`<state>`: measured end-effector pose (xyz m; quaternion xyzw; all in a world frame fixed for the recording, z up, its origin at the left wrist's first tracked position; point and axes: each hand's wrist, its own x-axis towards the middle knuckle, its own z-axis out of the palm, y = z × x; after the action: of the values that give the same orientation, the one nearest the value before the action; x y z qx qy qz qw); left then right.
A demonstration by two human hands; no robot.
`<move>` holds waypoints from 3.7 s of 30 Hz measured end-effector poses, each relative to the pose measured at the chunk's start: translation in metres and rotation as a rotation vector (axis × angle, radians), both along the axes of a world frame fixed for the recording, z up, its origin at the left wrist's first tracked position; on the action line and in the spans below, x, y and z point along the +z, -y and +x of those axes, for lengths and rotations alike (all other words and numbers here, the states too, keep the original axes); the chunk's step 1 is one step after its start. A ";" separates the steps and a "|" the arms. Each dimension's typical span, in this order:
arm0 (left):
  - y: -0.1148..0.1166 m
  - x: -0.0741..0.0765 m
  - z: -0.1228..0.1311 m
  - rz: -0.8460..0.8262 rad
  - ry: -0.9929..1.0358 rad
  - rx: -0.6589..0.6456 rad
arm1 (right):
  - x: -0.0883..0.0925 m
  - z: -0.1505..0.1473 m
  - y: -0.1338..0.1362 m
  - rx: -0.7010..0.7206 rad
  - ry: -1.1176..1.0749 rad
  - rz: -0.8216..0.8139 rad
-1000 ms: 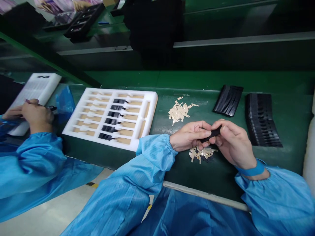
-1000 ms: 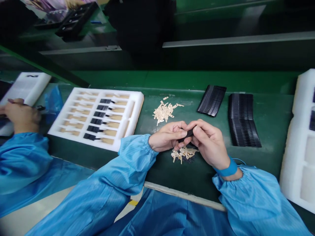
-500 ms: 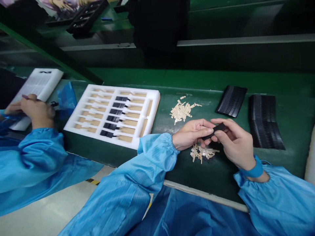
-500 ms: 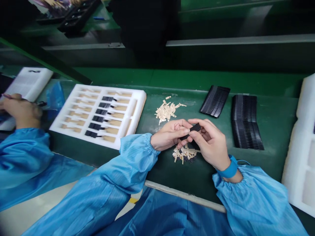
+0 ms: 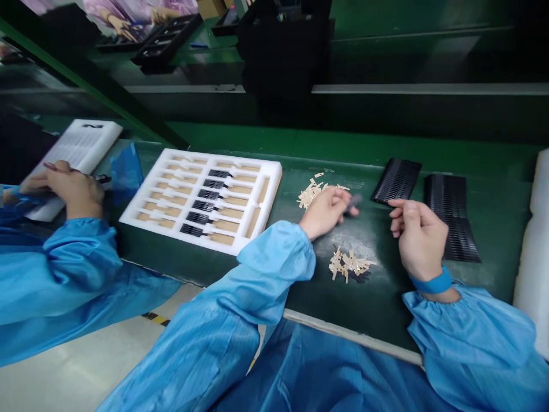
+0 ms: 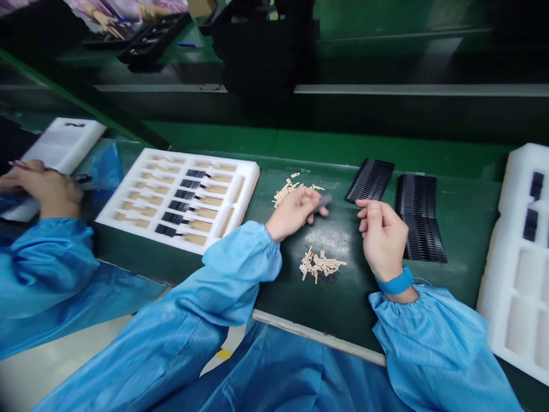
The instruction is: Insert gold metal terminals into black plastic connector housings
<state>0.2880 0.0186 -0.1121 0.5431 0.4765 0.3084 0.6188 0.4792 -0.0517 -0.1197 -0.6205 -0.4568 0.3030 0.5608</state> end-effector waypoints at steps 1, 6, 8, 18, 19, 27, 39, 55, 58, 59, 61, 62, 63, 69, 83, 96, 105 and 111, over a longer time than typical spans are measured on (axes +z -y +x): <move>-0.009 0.002 0.002 0.033 0.056 0.069 | -0.001 0.001 -0.001 -0.038 0.060 0.028; -0.029 -0.013 0.009 0.223 0.101 0.029 | -0.005 0.012 -0.006 -0.108 0.555 0.131; -0.026 -0.022 0.006 0.292 -0.002 -0.035 | -0.007 0.017 -0.008 -0.063 0.701 0.135; -0.083 0.012 0.040 0.488 -0.660 -0.166 | -0.021 0.028 -0.017 -0.006 0.947 0.076; -0.085 0.015 0.040 0.489 -0.631 -0.120 | -0.021 0.029 -0.017 0.006 0.955 0.081; 0.005 0.002 0.010 0.329 -0.099 -0.091 | -0.008 0.022 -0.005 0.086 0.911 0.110; 0.016 -0.016 0.005 -0.056 0.226 0.090 | 0.017 -0.002 0.012 0.555 0.606 0.132; 0.017 -0.020 0.006 -0.030 0.193 0.074 | 0.022 0.001 0.008 0.954 0.500 -0.148; 0.018 -0.020 0.002 0.028 0.145 -0.011 | 0.021 0.007 0.002 0.736 0.293 -0.229; 0.019 -0.020 0.000 0.061 0.125 -0.032 | 0.018 0.008 0.000 0.634 0.212 -0.233; 0.022 -0.019 -0.003 0.125 0.075 -0.045 | 0.012 0.007 -0.002 0.464 0.060 -0.222; 0.024 -0.017 -0.004 0.146 0.042 -0.048 | 0.009 0.006 -0.002 0.410 0.001 -0.217; 0.026 -0.016 -0.005 0.167 0.004 -0.051 | 0.006 0.005 -0.003 0.375 -0.044 -0.213; 0.031 -0.008 -0.002 0.434 -0.201 -0.036 | 0.003 -0.007 0.002 0.284 -0.151 -0.197; 0.028 -0.016 -0.002 0.255 -0.099 -0.061 | 0.004 -0.011 0.009 0.333 0.097 -0.176; 0.034 -0.016 0.003 0.563 -0.215 -0.032 | 0.001 -0.015 0.012 0.237 0.389 0.016; 0.010 -0.002 -0.023 0.710 -0.594 0.227 | -0.001 -0.012 0.008 0.123 0.150 -0.083; 0.010 -0.002 -0.031 0.809 -0.675 0.158 | 0.001 -0.012 0.007 0.165 0.165 -0.073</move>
<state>0.2574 0.0089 -0.1141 0.7699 0.5316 0.3210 0.1471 0.4670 -0.0585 -0.1188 -0.6235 -0.5395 0.3127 0.4716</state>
